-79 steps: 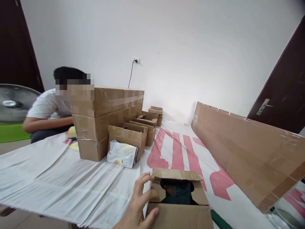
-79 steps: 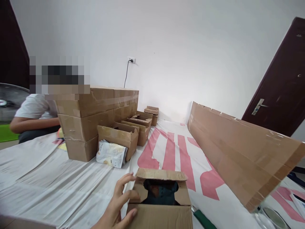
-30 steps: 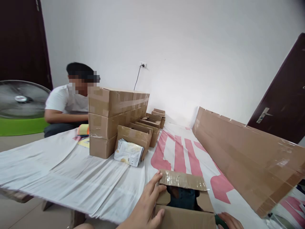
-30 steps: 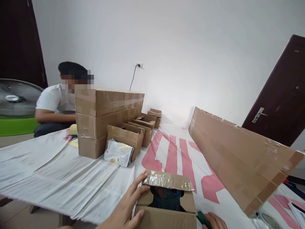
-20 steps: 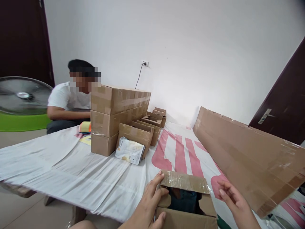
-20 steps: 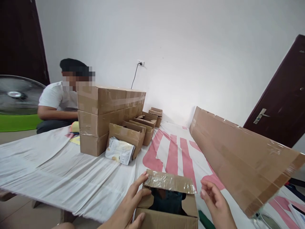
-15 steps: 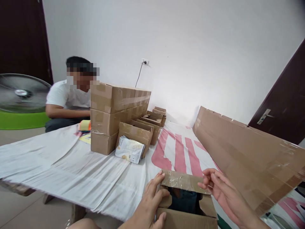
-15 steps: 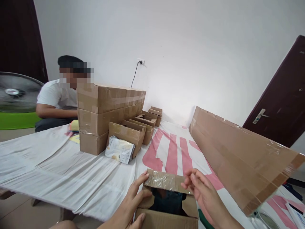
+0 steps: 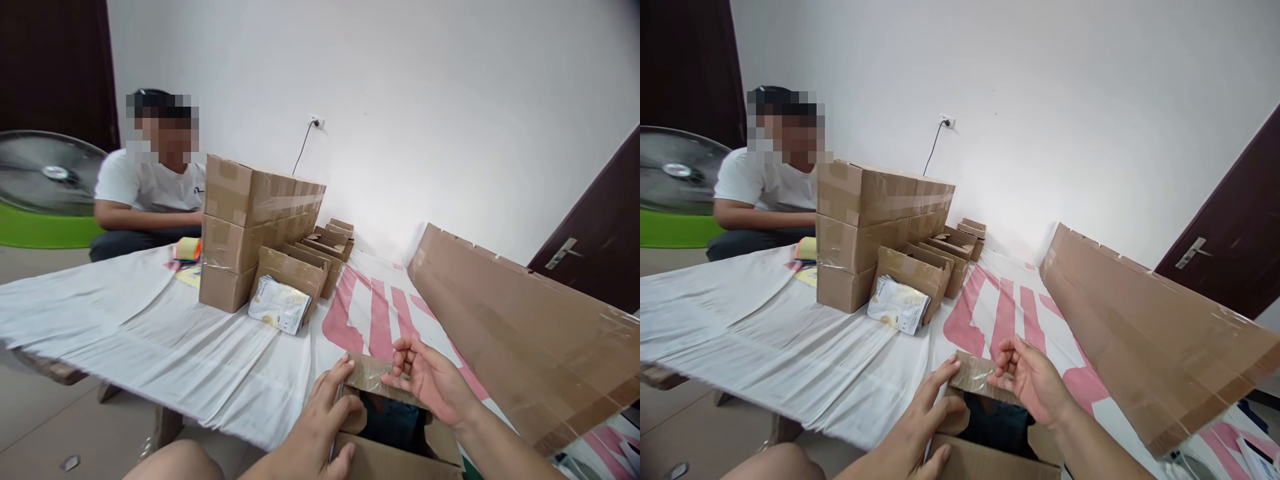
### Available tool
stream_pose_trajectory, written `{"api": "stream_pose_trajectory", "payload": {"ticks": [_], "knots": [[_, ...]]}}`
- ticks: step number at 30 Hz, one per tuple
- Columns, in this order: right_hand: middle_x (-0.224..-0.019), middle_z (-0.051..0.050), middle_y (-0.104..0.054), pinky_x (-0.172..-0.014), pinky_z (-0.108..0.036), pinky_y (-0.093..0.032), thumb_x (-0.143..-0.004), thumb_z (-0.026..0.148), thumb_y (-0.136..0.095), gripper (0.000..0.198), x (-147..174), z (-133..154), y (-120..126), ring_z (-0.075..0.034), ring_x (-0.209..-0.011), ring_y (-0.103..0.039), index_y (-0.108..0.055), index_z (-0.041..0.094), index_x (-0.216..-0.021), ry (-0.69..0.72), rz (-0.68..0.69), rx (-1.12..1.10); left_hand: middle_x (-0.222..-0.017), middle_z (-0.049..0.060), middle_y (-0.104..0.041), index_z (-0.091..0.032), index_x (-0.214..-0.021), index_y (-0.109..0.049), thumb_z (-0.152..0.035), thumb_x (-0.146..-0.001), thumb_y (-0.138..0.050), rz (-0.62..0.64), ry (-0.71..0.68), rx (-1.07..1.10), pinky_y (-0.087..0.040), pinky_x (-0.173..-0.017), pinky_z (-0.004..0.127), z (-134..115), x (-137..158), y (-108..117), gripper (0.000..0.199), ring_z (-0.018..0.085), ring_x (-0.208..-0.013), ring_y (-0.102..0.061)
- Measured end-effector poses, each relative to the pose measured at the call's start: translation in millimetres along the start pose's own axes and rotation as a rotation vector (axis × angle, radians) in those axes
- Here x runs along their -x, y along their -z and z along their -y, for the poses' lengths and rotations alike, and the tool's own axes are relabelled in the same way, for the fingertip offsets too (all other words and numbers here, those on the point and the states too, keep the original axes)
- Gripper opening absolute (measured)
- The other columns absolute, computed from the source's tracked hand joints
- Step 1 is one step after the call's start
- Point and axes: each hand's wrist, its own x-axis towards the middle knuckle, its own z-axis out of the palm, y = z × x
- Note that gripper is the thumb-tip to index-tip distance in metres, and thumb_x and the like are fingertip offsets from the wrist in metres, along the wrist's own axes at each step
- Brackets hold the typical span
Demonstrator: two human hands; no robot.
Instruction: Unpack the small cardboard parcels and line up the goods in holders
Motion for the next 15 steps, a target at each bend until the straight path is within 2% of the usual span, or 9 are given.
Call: {"api": "stream_pose_trajectory", "payload": {"ticks": [8,15], "knots": [[-0.07,0.001,-0.064,-0.086,-0.04,-0.051,-0.079,0.044,-0.07,0.027,-1.6,-2.5,2.6,-0.013,-0.067,-0.059,-0.068,0.017,-0.085,0.002,-0.016,0.001,-0.156,0.012,-0.022,-0.022,-0.114,-0.051,-0.028,-0.083,-0.053,0.0,0.008,0.005,-0.03,-0.112,0.051,-0.7,-0.3,1.1,0.031,0.037,-0.146,-0.018],[-0.07,0.002,-0.063,-0.088,-0.041,-0.051,-0.077,0.044,-0.072,0.027,-4.1,-6.0,2.3,-0.012,-0.066,-0.058,-0.068,0.018,-0.084,0.001,-0.008,-0.02,-0.156,0.012,-0.02,-0.022,-0.115,-0.05,-0.028,-0.082,-0.054,-0.003,0.011,0.018,-0.03,-0.113,0.051,1.2,0.9,-0.9,0.033,0.037,-0.146,-0.018]]}}
